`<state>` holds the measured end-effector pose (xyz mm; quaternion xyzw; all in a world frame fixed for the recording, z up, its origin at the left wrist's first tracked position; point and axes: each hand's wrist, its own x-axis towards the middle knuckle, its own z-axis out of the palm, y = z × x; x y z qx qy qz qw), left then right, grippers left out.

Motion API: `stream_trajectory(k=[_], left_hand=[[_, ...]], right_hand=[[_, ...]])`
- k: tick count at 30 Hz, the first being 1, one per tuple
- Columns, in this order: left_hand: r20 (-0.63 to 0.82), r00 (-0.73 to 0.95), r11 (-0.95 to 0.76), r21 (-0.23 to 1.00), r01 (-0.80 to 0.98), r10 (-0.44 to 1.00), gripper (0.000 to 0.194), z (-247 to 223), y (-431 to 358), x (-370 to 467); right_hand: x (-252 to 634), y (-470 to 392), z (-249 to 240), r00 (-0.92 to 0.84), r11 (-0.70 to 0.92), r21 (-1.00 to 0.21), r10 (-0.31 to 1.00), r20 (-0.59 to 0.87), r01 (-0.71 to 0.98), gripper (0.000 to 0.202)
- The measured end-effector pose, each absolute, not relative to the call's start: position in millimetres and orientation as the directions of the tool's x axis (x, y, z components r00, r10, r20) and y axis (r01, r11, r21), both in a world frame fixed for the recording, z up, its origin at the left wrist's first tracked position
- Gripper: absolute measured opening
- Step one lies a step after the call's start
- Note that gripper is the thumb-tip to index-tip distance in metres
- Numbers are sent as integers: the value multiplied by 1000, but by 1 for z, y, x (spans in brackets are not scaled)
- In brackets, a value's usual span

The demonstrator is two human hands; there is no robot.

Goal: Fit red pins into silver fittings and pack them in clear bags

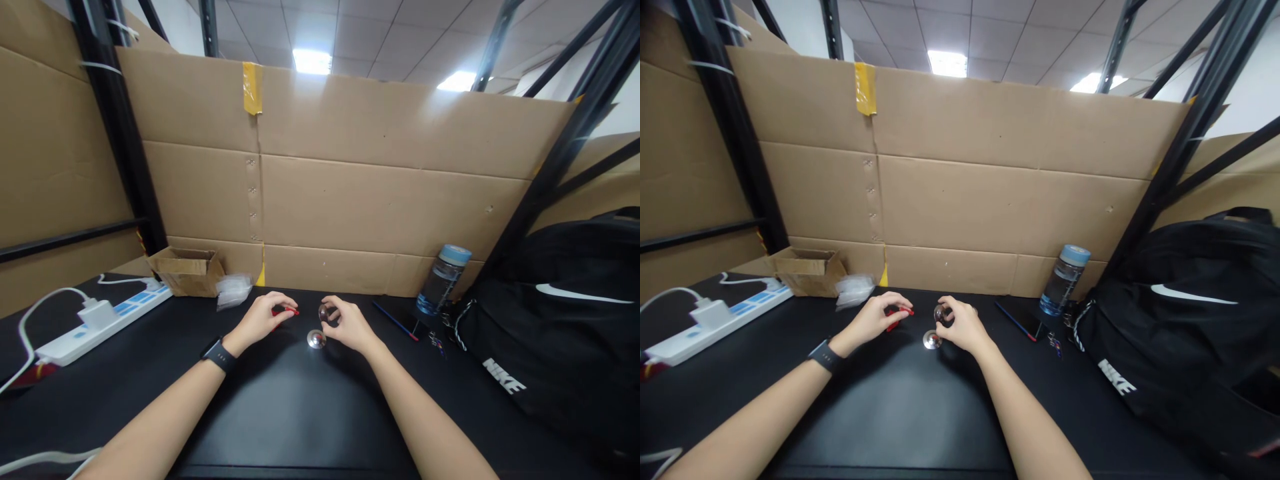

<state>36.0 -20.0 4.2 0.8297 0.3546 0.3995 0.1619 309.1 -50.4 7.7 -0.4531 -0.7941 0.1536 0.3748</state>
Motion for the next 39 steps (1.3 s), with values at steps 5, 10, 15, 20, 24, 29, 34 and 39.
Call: stream_trajectory(k=[5,10,15,20,24,29,34,39], left_hand=[[535,371,-651,628,426,759,15,9,-31,46],[574,371,-681,652,332,730,17,17,-43,60],[631,332,-713,629,311,701,17,20,-52,71],[652,325,-728,615,303,685,18,25,-56,71],[663,344,-745,559,365,666,16,27,-58,69],[672,344,-741,486,464,656,11,25,-60,70],[677,324,-729,477,491,661,10,23,-62,73],[689,321,-734,457,503,649,12,22,-63,73]], right_hand=[[294,-60,9,-288,567,-708,824,488,421,50],[268,-74,7,-194,573,-806,816,544,149,44],[254,-86,10,-109,593,-795,805,584,123,47],[252,-90,11,-89,602,-789,799,595,122,47],[252,-89,9,-75,602,-787,798,597,134,44],[253,-88,7,-100,611,-776,791,603,157,43],[253,-88,8,-120,611,-778,792,599,148,39],[252,-88,6,-106,589,-795,808,580,142,36]])
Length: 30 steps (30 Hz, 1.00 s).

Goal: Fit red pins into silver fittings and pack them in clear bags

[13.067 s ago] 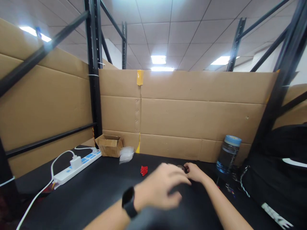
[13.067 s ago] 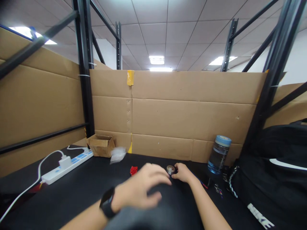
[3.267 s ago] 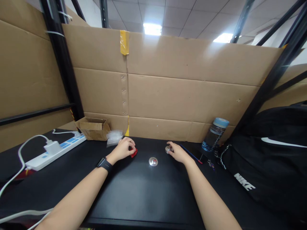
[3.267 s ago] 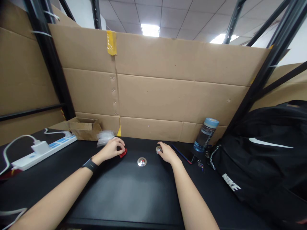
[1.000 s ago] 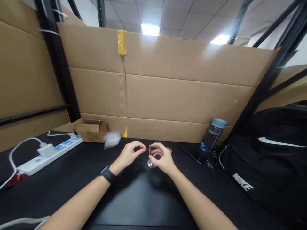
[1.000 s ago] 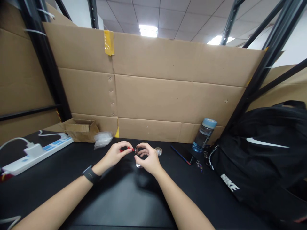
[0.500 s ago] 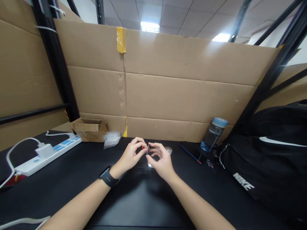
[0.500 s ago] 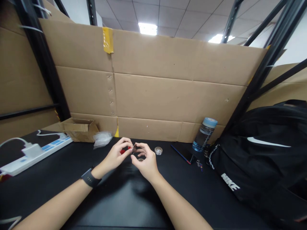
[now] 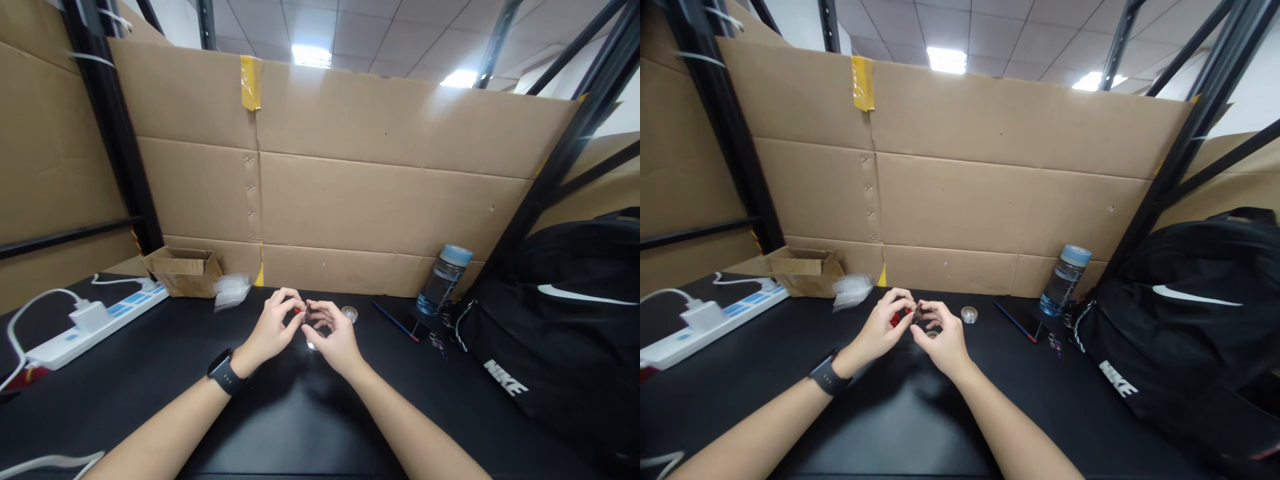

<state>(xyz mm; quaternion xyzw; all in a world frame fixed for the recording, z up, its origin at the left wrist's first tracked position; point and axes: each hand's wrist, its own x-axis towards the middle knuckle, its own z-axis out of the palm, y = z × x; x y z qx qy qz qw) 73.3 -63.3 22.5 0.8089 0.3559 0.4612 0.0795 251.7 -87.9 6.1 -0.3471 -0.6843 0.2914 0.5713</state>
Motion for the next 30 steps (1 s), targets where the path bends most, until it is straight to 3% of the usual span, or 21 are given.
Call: stream_trajectory(k=[8,18,30], left_hand=[[707,332,-743,405,533,624,12,20,-62,73],[730,337,-743,339,578,595,12,24,-62,69],[657,395,-750,430,504,642,25,30,-62,61]], right_hand=[[251,-85,1,-127,465,-885,876,466,-35,35],[260,-78,4,-174,531,-837,844,507,132,24],[265,-76,9,-216,611,-707,790,574,357,10]])
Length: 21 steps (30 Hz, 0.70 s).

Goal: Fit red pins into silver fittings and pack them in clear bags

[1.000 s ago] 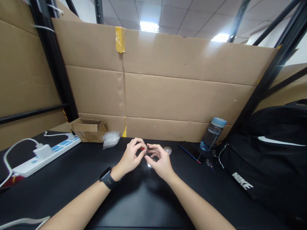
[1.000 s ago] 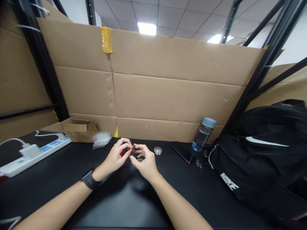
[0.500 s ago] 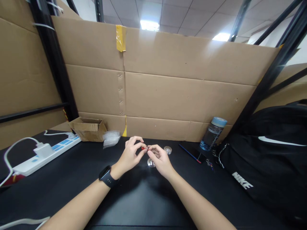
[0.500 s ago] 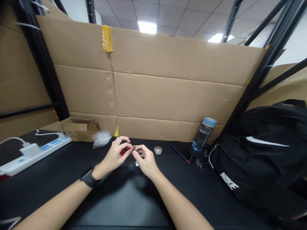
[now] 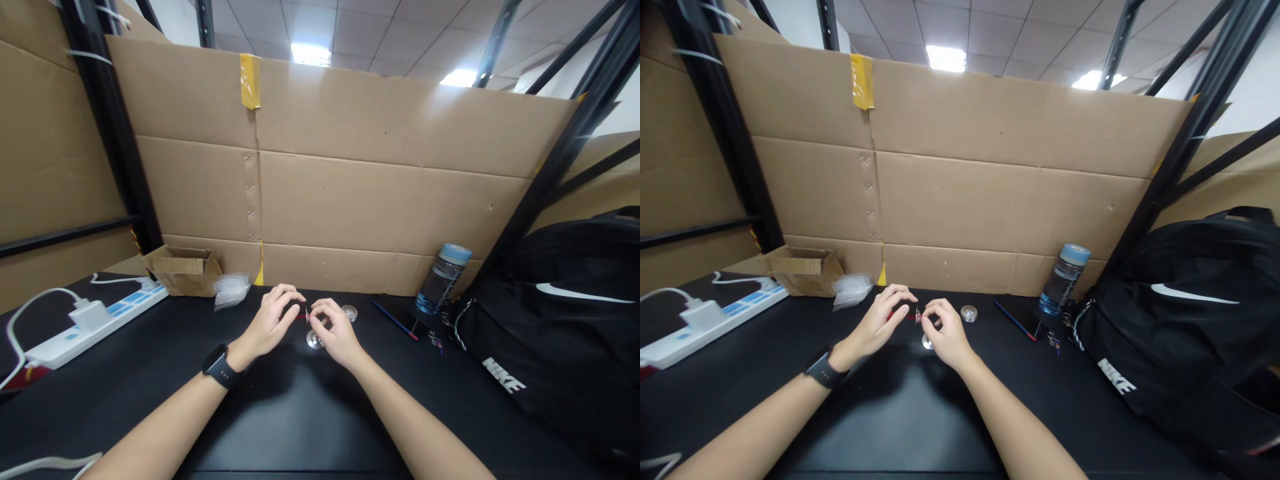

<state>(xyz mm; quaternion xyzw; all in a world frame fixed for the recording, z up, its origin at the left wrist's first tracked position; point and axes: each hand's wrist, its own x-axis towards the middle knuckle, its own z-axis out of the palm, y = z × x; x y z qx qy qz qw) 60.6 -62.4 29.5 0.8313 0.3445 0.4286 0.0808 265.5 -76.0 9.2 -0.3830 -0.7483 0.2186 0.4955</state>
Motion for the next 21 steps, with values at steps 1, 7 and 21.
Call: stream_trajectory(k=[1,7,21], left_hand=[[653,401,-750,428,504,643,24,30,-62,60],[591,500,-763,366,533,633,26,25,-59,58],[381,600,-710,417,567,703,18,14,-49,55]], right_hand=[[266,-76,10,-231,620,-683,782,579,385,10],[268,-78,11,-271,651,-602,750,603,462,6],[268,-74,1,-334,724,-496,674,659,480,8]])
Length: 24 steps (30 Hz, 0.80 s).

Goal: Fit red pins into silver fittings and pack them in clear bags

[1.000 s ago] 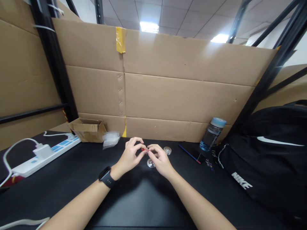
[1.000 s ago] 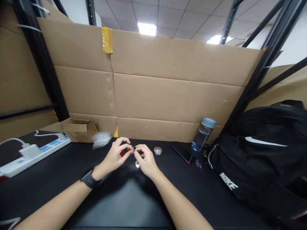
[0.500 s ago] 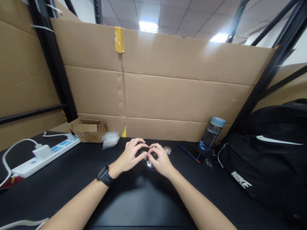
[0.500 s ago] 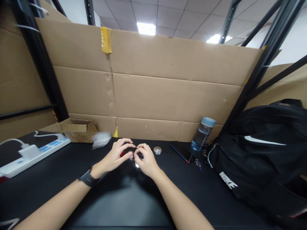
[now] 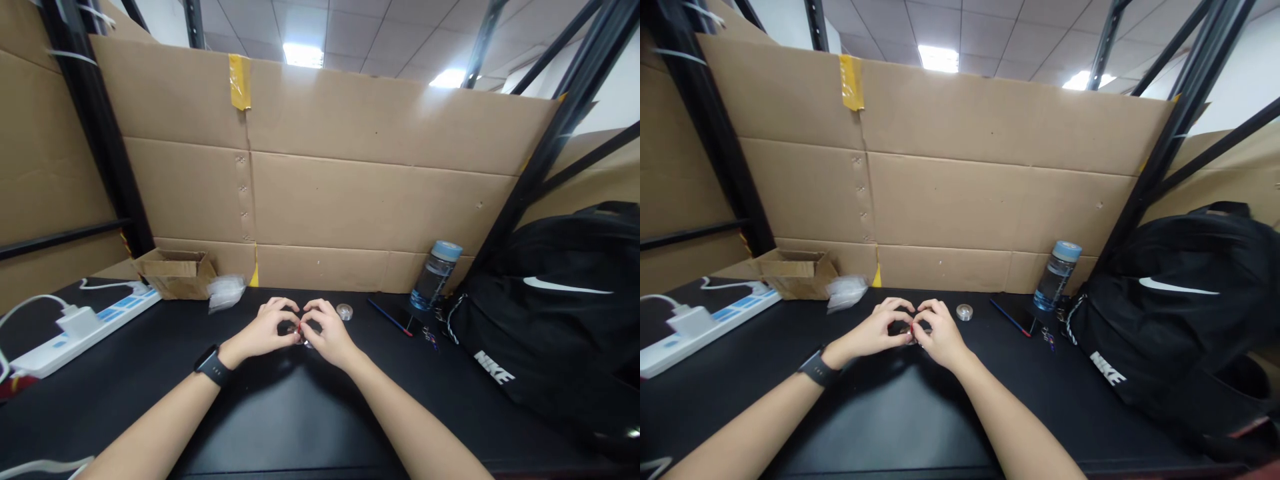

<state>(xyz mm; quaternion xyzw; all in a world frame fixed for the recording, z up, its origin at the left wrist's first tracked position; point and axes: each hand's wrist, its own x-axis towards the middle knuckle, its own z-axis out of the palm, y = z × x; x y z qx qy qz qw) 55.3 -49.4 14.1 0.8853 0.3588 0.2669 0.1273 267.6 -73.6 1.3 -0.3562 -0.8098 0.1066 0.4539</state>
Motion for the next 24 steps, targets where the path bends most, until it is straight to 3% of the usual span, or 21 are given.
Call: stream_trajectory(k=[8,14,18,24], left_hand=[[385,587,-702,428,570,712,7,9,-44,56],[229,718,-738,390,551,657,5,8,-46,56],[216,772,-775,402,487,597,6,6,-48,59],[238,773,-787,388,480,588,11,10,-52,61]], right_hand=[[278,-72,7,-413,694,-440,704,577,570,8],[316,-45,6,-263,524,-404,796,546,750,15],[338,-28,0,-200,447,-416,834,515,792,16],[340,-29,-3,-364,543,-410,822,438,733,16]])
